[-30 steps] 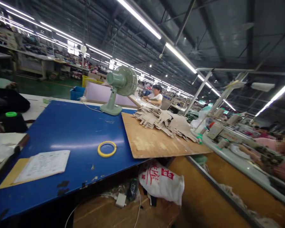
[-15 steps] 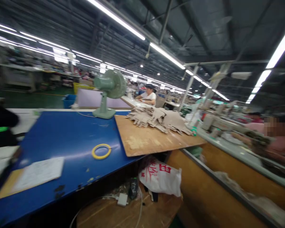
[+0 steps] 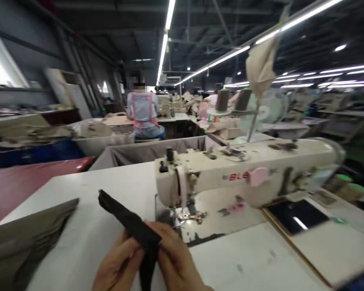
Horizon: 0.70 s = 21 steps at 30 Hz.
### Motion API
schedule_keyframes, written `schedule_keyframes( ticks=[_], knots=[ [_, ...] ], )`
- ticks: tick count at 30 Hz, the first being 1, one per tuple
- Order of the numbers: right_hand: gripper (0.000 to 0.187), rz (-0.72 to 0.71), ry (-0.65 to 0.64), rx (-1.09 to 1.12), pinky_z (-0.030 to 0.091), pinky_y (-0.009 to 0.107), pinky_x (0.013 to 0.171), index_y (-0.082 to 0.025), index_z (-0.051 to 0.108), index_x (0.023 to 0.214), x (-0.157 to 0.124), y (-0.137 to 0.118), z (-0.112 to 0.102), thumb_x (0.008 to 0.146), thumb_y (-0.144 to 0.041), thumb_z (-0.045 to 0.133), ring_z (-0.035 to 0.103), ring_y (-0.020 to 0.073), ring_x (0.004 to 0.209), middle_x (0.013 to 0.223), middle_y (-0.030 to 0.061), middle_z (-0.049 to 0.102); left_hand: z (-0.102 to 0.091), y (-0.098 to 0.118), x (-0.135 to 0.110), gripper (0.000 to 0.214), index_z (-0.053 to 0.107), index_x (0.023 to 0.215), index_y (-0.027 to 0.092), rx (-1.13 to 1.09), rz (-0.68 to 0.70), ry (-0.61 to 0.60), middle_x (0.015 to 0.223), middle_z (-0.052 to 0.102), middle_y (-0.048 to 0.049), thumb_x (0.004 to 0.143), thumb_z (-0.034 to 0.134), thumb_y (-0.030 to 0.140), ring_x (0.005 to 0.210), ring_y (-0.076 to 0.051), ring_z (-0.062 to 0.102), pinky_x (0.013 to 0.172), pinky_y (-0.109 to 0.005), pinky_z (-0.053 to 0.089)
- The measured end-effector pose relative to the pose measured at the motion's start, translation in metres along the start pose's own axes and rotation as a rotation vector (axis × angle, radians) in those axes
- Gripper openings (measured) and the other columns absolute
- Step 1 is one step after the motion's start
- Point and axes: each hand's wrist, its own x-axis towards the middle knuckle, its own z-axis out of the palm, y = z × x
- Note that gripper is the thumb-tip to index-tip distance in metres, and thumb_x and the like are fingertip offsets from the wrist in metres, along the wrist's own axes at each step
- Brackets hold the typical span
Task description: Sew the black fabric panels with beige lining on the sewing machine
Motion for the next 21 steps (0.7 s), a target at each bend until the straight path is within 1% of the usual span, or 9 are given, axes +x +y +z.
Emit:
schedule_keyframes(
  ticks=[1,3,5,7,10,12,15,17,21],
  knots=[
    [0.036,-0.013,-0.032,0.025,0.046,0.034,0.099,-0.035,0.053,0.129,0.001,0.002,-0.002,0.096,-0.025,0.041,0.057,0.0199,0.112,0.121,0.0050,0.060,-0.002,0.000,-0.001,0.027,0.068,0.089,0.019,0.041,-0.008,-0.002,0.094,0.067,-0.0049,0.082,0.062,0.044,0.085,-0.021,0.064,0.069,-0.029,0.055],
    [0.035,-0.012,-0.054,0.019,0.047,0.031,0.095,-0.032,0.057,0.126,0.001,0.005,-0.004,0.095,-0.023,0.044,0.058,0.0206,0.110,0.119,0.0070,0.061,0.001,0.000,-0.002,0.024,0.067,0.094,0.019,0.102,-0.019,-0.003,0.097,0.066,-0.0053,0.086,0.058,0.041,0.086,-0.020,0.064,0.070,-0.030,0.055],
    [0.028,0.075,0.057,0.050,0.051,0.027,0.086,-0.031,0.064,0.115,-0.002,0.008,-0.002,0.092,-0.023,0.049,0.062,0.0195,0.102,0.109,0.0057,0.066,0.008,0.001,-0.003,0.024,0.062,0.104,0.018,0.133,-0.021,0.015,0.104,0.064,-0.0060,0.090,0.053,0.036,0.087,-0.017,0.063,0.074,-0.032,0.055],
    [0.020,0.190,0.200,0.132,0.054,0.023,0.075,-0.031,0.069,0.103,-0.007,0.010,0.003,0.090,-0.025,0.055,0.067,0.0173,0.086,0.095,0.0028,0.071,0.012,0.002,-0.004,0.023,0.060,0.107,0.018,0.139,-0.010,0.015,0.108,0.062,-0.0067,0.091,0.052,0.033,0.088,-0.016,0.062,0.075,-0.032,0.055],
    [0.013,0.241,0.271,0.160,0.053,0.019,0.062,-0.029,0.070,0.092,-0.010,0.009,0.006,0.086,-0.024,0.061,0.066,0.0139,0.067,0.080,-0.0003,0.071,0.011,0.002,-0.002,0.019,0.065,0.099,0.022,0.113,0.033,-0.025,0.105,0.065,-0.0069,0.090,0.053,0.032,0.089,-0.017,0.064,0.068,-0.025,0.056],
    [0.014,0.170,0.228,0.082,0.053,0.019,0.063,-0.028,0.071,0.088,-0.008,0.006,0.001,0.083,-0.018,0.062,0.066,0.0140,0.068,0.079,-0.0004,0.071,0.008,0.002,-0.001,0.017,0.067,0.098,0.023,0.085,0.082,-0.068,0.103,0.066,-0.0067,0.088,0.054,0.028,0.090,-0.019,0.065,0.066,-0.022,0.056],
    [0.019,0.042,0.145,-0.048,0.054,0.021,0.068,-0.028,0.070,0.087,-0.003,0.002,-0.011,0.081,-0.011,0.062,0.066,0.0150,0.075,0.082,0.0001,0.070,0.005,0.001,0.001,0.020,0.066,0.100,0.025,0.055,0.122,-0.088,0.100,0.068,-0.0042,0.084,0.057,0.016,0.090,-0.017,0.066,0.068,-0.019,0.055],
    [0.018,0.000,0.119,-0.133,0.054,0.020,0.065,-0.025,0.068,0.086,0.001,-0.001,-0.018,0.081,-0.009,0.062,0.066,0.0146,0.074,0.081,0.0008,0.069,0.004,0.001,0.004,0.024,0.066,0.098,0.025,0.054,0.136,-0.086,0.096,0.070,-0.0019,0.082,0.057,0.010,0.086,-0.015,0.067,0.070,-0.017,0.054],
    [0.015,-0.108,0.012,-0.313,0.050,0.021,0.058,-0.019,0.064,0.080,0.013,-0.009,-0.026,0.077,-0.005,0.060,0.063,0.0137,0.065,0.074,0.0025,0.065,0.001,0.011,0.018,0.022,0.069,0.085,0.021,0.111,0.243,-0.167,0.080,0.071,-0.0002,0.080,0.054,0.005,0.072,-0.011,0.067,0.067,-0.014,0.053]
  ],
)
